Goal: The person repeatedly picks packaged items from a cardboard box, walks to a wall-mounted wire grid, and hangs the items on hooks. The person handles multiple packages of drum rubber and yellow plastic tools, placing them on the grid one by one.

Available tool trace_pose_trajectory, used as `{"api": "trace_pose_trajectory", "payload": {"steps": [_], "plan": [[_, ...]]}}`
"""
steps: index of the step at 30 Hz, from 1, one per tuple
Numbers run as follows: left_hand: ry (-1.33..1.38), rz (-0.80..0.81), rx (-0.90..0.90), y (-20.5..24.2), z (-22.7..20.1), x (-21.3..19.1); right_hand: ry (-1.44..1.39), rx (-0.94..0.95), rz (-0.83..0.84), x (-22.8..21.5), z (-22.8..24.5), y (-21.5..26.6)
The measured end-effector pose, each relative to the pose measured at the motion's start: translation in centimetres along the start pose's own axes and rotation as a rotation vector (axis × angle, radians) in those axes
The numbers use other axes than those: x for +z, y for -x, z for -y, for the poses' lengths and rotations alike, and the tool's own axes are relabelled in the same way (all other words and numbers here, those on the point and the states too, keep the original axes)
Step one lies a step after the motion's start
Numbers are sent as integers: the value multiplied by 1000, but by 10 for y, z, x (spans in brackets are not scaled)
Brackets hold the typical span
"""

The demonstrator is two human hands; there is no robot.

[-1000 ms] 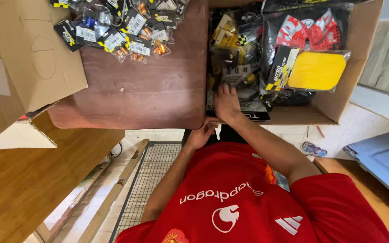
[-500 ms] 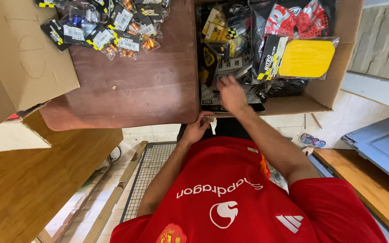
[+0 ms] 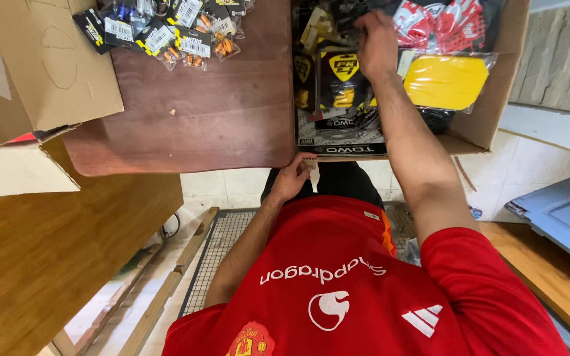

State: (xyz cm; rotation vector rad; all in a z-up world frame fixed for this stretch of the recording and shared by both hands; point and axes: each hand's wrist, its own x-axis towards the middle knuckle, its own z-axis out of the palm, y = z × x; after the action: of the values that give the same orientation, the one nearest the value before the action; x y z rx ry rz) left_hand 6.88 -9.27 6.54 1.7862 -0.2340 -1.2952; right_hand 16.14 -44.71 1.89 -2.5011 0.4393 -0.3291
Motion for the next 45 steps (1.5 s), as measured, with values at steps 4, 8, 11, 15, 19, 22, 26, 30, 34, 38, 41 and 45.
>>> {"api": "trace_pose_trajectory", "payload": {"steps": [4,8,11,15,19,22,26,30,34,38,41,45], "plan": [[-25,-3,67,-1,8,1,51,303,392,-31,37,20],[-25,10,84,-2,12,2,384,112,618,8,-19,57],[-56,-11,69,5,2,2,395,74,600,6,-2,58],[-110,-40,-13,4,13,17,374,-80,545,6,8,70],[-86,-121,11,3,-3,38,208,-224,424,-48,39,87],[-129,-232,59,-7,-23,60,-31,-207,364,-88,42,94],[-159,-627,374,13,-121,68,-502,-16,342,-156,49,80],[-257,-945,734,42,-211,67,-837,42,360,-211,52,61],[-24,-538,318,61,-264,58,-983,57,395,-247,85,49],[330,-394,372,59,-272,73,-985,8,275,-267,112,43],[538,-581,390,62,-274,88,-1101,38,160,-272,119,55],[649,-777,466,75,-276,93,-1178,107,487,-283,119,88]]}}
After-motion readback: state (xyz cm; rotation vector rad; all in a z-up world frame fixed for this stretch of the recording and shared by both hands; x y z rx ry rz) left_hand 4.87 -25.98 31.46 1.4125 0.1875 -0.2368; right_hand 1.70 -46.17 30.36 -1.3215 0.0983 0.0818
